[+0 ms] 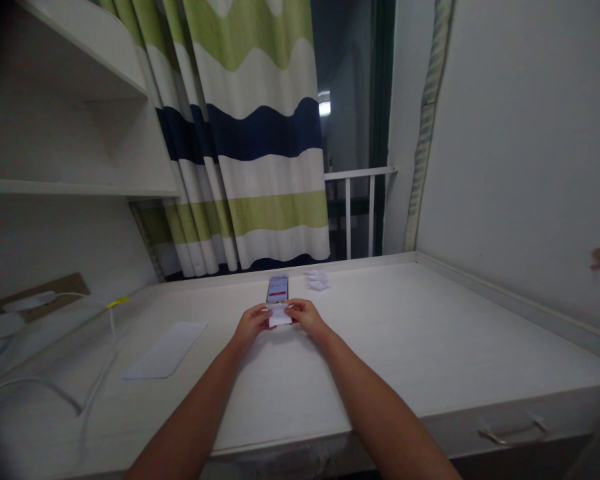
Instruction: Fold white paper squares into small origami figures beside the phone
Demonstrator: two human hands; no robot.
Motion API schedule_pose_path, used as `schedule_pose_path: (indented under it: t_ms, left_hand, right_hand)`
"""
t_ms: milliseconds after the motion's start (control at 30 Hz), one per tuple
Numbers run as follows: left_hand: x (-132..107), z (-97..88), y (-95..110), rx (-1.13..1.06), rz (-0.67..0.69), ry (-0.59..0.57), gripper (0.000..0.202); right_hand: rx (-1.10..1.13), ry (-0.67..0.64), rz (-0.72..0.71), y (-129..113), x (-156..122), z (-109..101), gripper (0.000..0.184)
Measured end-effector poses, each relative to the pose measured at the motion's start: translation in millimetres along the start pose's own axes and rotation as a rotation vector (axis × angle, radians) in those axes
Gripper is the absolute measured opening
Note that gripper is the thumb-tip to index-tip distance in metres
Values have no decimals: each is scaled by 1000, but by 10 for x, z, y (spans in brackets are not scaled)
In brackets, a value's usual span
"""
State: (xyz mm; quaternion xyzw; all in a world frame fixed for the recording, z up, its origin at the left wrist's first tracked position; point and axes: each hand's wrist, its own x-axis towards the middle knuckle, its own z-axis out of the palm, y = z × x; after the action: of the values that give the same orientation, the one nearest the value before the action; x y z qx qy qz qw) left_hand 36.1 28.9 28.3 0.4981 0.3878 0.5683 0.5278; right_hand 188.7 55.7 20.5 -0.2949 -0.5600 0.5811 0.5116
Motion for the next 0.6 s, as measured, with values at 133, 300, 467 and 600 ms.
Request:
schedule_pose_path:
  t_ms: [133,300,467,600]
  left_hand:
    - [-24,26,39,-55,-6,-17,28]
    - [-18,22,28,-69,6,-37,25]
    - [-15,15,13,-51,-6,-15,32]
    - [-18,5,12,-20,-18,13,46]
  right_hand:
    - [-17,-43,-26,-81,-47,35,21]
    - [-7,-48,-51,-111,-68,59,17]
    - [-2,-20,-27,-63,-40,43,23]
    - [34,21,13,-30,-27,30,32]
